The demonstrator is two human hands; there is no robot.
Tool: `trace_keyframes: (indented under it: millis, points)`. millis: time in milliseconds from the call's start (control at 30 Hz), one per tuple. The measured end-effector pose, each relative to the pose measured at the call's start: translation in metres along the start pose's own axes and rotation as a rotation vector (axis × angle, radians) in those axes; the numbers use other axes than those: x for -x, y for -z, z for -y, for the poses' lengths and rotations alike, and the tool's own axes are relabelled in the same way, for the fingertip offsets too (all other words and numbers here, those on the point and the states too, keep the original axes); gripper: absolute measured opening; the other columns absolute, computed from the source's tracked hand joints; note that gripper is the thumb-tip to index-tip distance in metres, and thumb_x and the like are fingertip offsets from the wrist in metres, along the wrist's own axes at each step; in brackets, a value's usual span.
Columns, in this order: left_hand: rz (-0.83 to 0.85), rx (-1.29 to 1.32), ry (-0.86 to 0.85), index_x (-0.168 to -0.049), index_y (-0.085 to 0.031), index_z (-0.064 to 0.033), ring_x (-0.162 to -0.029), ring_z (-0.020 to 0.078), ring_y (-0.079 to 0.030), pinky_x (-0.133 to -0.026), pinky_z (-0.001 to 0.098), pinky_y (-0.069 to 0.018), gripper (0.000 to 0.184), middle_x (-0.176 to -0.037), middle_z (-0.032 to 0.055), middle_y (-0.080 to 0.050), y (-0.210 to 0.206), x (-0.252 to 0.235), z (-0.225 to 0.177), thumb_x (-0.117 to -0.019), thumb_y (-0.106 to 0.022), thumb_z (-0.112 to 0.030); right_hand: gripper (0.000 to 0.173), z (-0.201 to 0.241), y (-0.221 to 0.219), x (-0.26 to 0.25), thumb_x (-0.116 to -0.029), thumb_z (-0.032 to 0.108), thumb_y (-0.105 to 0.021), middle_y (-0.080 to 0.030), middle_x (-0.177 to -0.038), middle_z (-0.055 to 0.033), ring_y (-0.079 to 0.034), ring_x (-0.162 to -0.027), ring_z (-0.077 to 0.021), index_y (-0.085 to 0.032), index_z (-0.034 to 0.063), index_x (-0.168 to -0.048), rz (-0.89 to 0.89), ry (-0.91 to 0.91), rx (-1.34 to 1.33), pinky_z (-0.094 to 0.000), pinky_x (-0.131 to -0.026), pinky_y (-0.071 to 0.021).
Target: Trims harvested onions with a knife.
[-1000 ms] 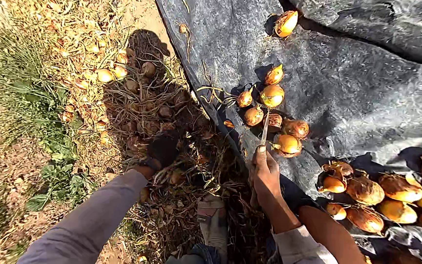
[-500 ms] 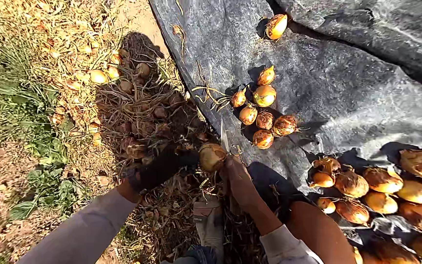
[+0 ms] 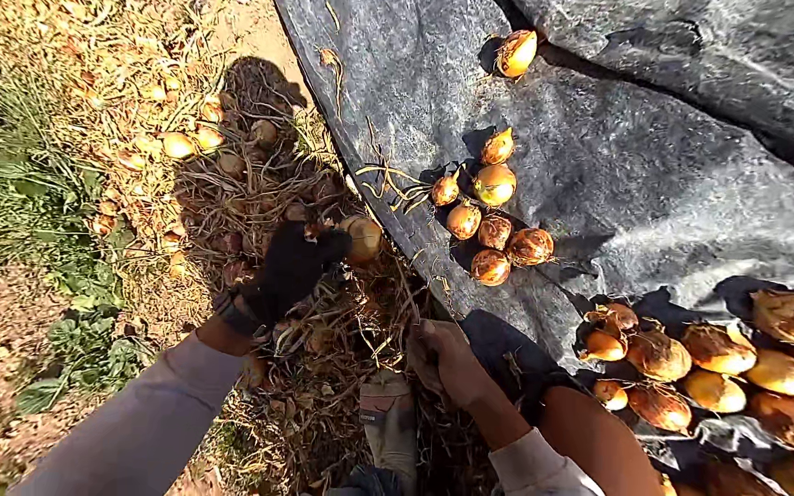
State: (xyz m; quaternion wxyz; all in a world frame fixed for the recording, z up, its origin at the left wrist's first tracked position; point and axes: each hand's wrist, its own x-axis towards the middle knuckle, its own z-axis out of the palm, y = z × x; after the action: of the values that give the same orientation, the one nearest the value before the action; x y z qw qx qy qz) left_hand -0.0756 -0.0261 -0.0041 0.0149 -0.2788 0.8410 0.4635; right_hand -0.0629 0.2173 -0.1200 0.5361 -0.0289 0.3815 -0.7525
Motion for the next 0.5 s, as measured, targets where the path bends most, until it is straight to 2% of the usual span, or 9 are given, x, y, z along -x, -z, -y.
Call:
trace_keyframes:
  millis: [67, 100, 167, 200, 233, 300, 367, 433, 500]
  points:
    - [0.045, -0.077, -0.072, -0.079, -0.062, -0.014, -0.058, 0.0025, -0.056, -0.055, 0.0237, -0.0507, 0.017, -0.065, -0.0082, -0.057, 0.006, 0.005, -0.005, -0.0951, -0.063, -0.02, 0.054, -0.006, 0.002, -0.007, -0.1035, 0.059, -0.042, -0.039, -0.055, 0.0038, -0.036, -0.041, -0.0068, -0.052, 0.0132, -0.075, -0.237, -0.084, 0.178, -0.0235, -0.039, -0.0348]
    - [0.112, -0.106, -0.108, -0.08, -0.065, -0.0142, -0.058, 0.0012, -0.058, -0.056, 0.0225, -0.0526, 0.017, -0.065, -0.0085, -0.06, 0.006, 0.011, -0.009, -0.0955, -0.063, -0.021, 0.052, -0.008, 0.006, -0.011, -0.1023, 0.059, -0.047, -0.042, -0.06, 0.0002, -0.04, -0.045, -0.0112, -0.056, 0.0109, -0.086, -0.335, -0.158, 0.329, -0.0286, -0.043, -0.0392]
    - [0.33, -0.218, -0.216, -0.084, -0.07, -0.0137, -0.062, 0.0013, -0.061, -0.059, 0.0243, -0.055, 0.024, -0.069, -0.0069, -0.064, -0.002, 0.021, -0.008, -0.0998, -0.062, -0.03, 0.061, -0.008, 0.008, -0.014, -0.0876, 0.068, -0.066, -0.059, -0.079, -0.0052, -0.057, -0.067, -0.0183, -0.066, 0.0109, -0.109, -0.42, -0.269, 0.527, -0.0414, -0.064, -0.0503]
    - [0.408, -0.261, -0.246, -0.087, -0.073, -0.0135, -0.063, 0.0033, -0.063, -0.06, 0.0275, -0.0549, 0.028, -0.071, -0.0055, -0.067, -0.008, 0.021, -0.002, -0.1016, -0.061, -0.035, 0.064, -0.008, 0.006, -0.012, -0.0834, 0.069, -0.069, -0.063, -0.083, -0.0051, -0.061, -0.074, -0.0186, -0.066, 0.012, -0.112, -0.437, -0.255, 0.544, -0.0434, -0.07, -0.0524]
    - [0.445, -0.271, -0.25, -0.091, -0.074, -0.0137, -0.065, 0.0041, -0.064, -0.061, 0.0288, -0.0562, 0.031, -0.074, -0.0051, -0.069, -0.013, 0.017, 0.007, -0.1031, -0.059, -0.038, 0.061, -0.01, 0.003, -0.011, -0.0848, 0.068, -0.068, -0.063, -0.08, -0.0046, -0.061, -0.071, -0.0175, -0.067, 0.0124, -0.111, -0.467, -0.185, 0.505, -0.0419, -0.068, -0.0538]
    - [0.376, -0.228, -0.1, -0.099, -0.072, -0.0079, -0.066, 0.0095, -0.064, -0.063, 0.033, -0.0564, 0.034, -0.077, 0.0008, -0.069, -0.017, 0.003, 0.016, -0.1043, -0.059, -0.039, 0.046, -0.018, -0.003, -0.009, -0.0963, 0.058, -0.059, -0.047, -0.061, 0.0002, -0.045, -0.048, -0.011, -0.062, 0.0121, -0.095, -0.562, 0.049, 0.286, -0.03, -0.047, -0.0438]
    - [0.204, -0.199, 0.06, -0.099, -0.07, -0.0027, -0.064, 0.0164, -0.063, -0.062, 0.0399, -0.0559, 0.039, -0.076, 0.0071, -0.067, -0.019, -0.023, 0.022, -0.1008, -0.064, -0.041, 0.045, -0.01, 0.002, -0.009, -0.0961, 0.06, -0.058, -0.049, -0.06, 0.0024, -0.047, -0.048, -0.0096, -0.066, 0.0163, -0.095, -0.699, 0.234, 0.431, -0.0296, -0.045, -0.0437]
    - [0.143, -0.303, 0.114, -0.107, -0.068, 0.0004, -0.075, 0.0236, -0.064, -0.072, 0.0476, -0.0556, 0.045, -0.087, 0.0131, -0.068, -0.019, -0.049, 0.033, -0.1016, -0.063, -0.044, 0.059, 0.003, 0.016, -0.007, -0.0835, 0.069, -0.068, -0.06, -0.069, -0.0043, -0.058, -0.057, -0.0209, -0.065, 0.0131, -0.101, -0.901, 0.22, 0.95, -0.0441, -0.051, -0.0495]
    - [0.139, -0.566, -0.076, -0.118, -0.066, 0.0033, -0.097, 0.0327, -0.068, -0.088, 0.0549, -0.0552, 0.046, -0.107, 0.0194, -0.07, -0.022, -0.064, 0.085, -0.1074, -0.052, -0.039, 0.085, 0.01, 0.024, -0.008, -0.0691, 0.072, -0.081, -0.066, -0.106, -0.0189, -0.068, -0.081, -0.0378, -0.062, 0.0056, -0.119, -0.955, -0.056, 1.314, -0.0589, -0.065, -0.0558]
